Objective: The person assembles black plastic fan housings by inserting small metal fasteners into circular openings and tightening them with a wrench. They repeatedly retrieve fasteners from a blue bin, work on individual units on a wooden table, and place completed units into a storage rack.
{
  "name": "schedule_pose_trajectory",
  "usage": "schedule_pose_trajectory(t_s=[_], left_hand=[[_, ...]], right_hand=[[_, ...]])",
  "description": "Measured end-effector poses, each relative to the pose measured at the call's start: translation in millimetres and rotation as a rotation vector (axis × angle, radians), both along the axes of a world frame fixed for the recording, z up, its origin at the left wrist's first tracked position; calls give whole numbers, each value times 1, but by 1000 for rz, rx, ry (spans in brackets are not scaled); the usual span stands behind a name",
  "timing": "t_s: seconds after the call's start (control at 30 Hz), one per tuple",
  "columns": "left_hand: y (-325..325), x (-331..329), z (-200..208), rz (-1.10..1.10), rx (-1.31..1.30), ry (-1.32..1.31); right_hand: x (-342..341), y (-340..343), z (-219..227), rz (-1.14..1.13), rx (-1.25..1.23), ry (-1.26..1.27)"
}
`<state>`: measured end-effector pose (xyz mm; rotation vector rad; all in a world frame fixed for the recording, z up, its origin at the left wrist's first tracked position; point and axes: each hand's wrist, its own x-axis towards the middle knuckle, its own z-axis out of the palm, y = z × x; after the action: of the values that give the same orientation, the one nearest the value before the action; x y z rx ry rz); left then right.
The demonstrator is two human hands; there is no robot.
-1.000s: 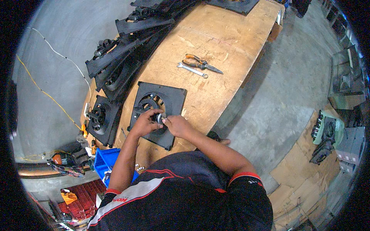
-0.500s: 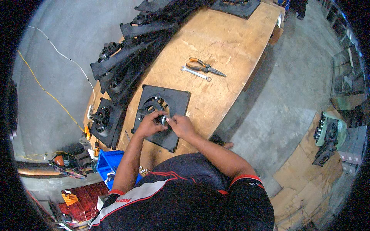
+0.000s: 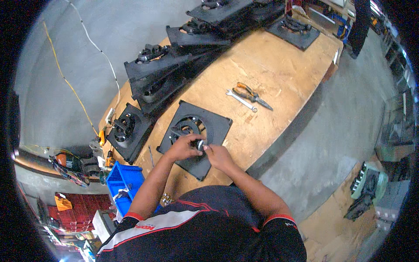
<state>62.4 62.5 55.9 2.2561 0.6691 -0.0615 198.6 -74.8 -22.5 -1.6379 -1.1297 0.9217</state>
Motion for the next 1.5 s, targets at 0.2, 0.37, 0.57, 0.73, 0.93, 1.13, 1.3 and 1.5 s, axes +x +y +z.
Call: schedule_pose_trajectory(t_s=[0.2, 0.37, 0.57, 0.73, 0.93, 1.13, 1.3, 1.5], left_hand=[[-1, -9, -3, -7, 10, 18], [2, -5, -6, -46, 15, -2], [3, -11, -13, -67, 38, -52], [3, -12, -19, -57, 8, -47], [4, -10, -14, -61, -20, -59], [0, -17, -13, -44, 3, -86], [1, -13, -15, -73, 61, -136], [-1, -16, -13, -2, -22, -77]], right_hand=[[-5, -3, 6, -78, 40, 57], [-9, 5, -14, -100, 5, -1], [1, 4, -1, 62, -76, -234], [6, -6, 4, 35, 72, -345], [11, 12, -42, 95, -83, -175], [19, 0, 4, 102, 293, -543], [22, 11, -20, 209, 29, -456], [14, 3, 19, 164, 216, -587]])
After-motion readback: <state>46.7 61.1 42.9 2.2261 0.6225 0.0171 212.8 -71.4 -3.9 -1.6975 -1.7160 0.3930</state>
